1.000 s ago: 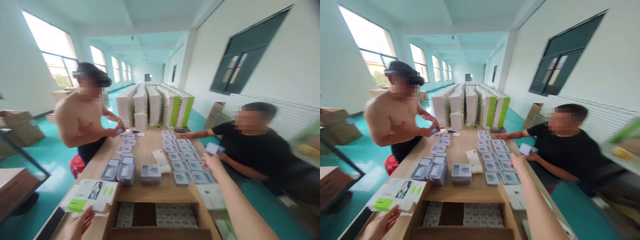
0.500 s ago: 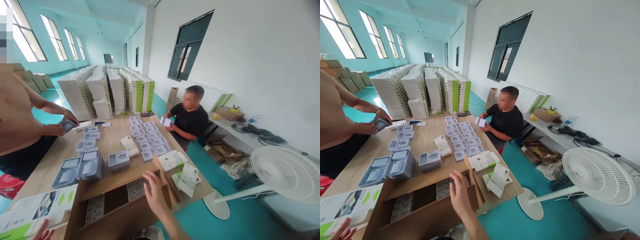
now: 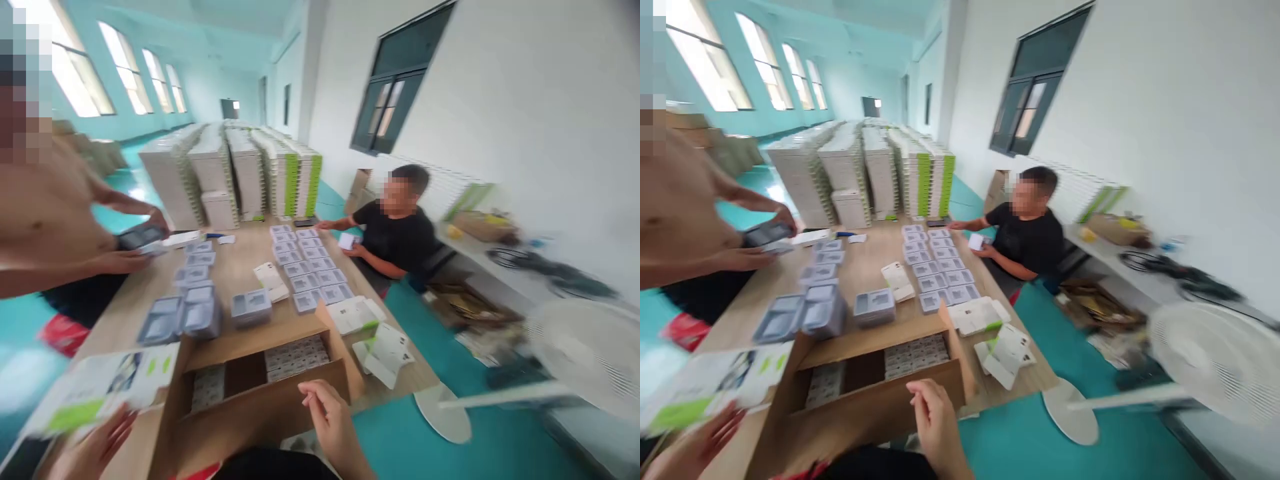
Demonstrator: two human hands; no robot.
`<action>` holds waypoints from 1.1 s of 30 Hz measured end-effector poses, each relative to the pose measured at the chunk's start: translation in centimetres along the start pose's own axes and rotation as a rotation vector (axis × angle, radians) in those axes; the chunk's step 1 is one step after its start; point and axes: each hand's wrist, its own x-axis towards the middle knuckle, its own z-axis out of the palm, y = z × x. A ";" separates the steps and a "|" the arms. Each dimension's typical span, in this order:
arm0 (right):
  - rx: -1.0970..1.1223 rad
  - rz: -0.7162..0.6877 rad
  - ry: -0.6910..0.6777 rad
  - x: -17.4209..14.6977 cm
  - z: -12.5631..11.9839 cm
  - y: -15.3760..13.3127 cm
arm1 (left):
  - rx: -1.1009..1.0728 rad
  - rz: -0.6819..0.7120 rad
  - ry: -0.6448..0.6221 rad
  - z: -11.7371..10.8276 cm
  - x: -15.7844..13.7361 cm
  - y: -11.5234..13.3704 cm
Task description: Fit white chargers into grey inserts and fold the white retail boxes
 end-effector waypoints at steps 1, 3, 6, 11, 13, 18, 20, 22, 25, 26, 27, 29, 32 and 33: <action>0.037 0.006 -0.006 -0.1 0.3 -0.1 | -0.046 -0.006 0.014 0.5 -0.9 0.3; 0.104 0.022 -0.040 -0.5 0.8 0.2 | -0.102 -0.017 0.079 1.2 -1.3 0.4; 0.162 0.020 -0.125 -1.2 1.4 1.2 | -0.143 -0.054 0.142 1.2 0.3 -0.3; 0.164 -0.008 -0.247 -1.1 2.0 2.1 | -0.165 -0.095 0.163 0.9 2.0 -1.6; 0.165 -0.034 -0.286 -0.6 2.4 1.7 | -0.181 -0.089 0.142 0.8 1.9 -1.7; 0.175 -0.059 -0.384 -0.1 3.9 0.0 | -0.234 -0.046 0.087 0.5 1.3 -2.1; 0.179 -0.072 -0.437 -0.5 4.6 -0.6 | -0.246 -0.040 0.073 0.6 1.3 -2.6; 0.185 -0.086 -0.479 -1.1 5.2 -1.0 | -0.250 -0.040 0.058 0.8 1.4 -3.3; 0.202 -0.061 -0.516 -1.7 5.4 -1.4 | -0.254 -0.039 0.050 1.4 1.5 -4.4; 0.208 -0.041 -0.521 -1.7 5.3 -1.4 | -0.255 -0.037 0.049 1.6 1.5 -4.7; 0.212 -0.016 -0.520 -1.7 5.3 -1.5 | -0.257 -0.033 0.044 1.9 1.4 -5.0; 0.214 0.030 -0.508 -1.3 5.1 -1.6 | -0.263 -0.024 0.026 2.3 1.2 -5.3; 0.212 0.059 -0.492 -0.7 5.0 -1.7 | -0.275 -0.012 0.016 2.4 1.1 -5.4; 0.210 0.058 -0.490 -0.6 5.1 -1.7 | -0.279 -0.011 0.028 2.2 1.1 -5.3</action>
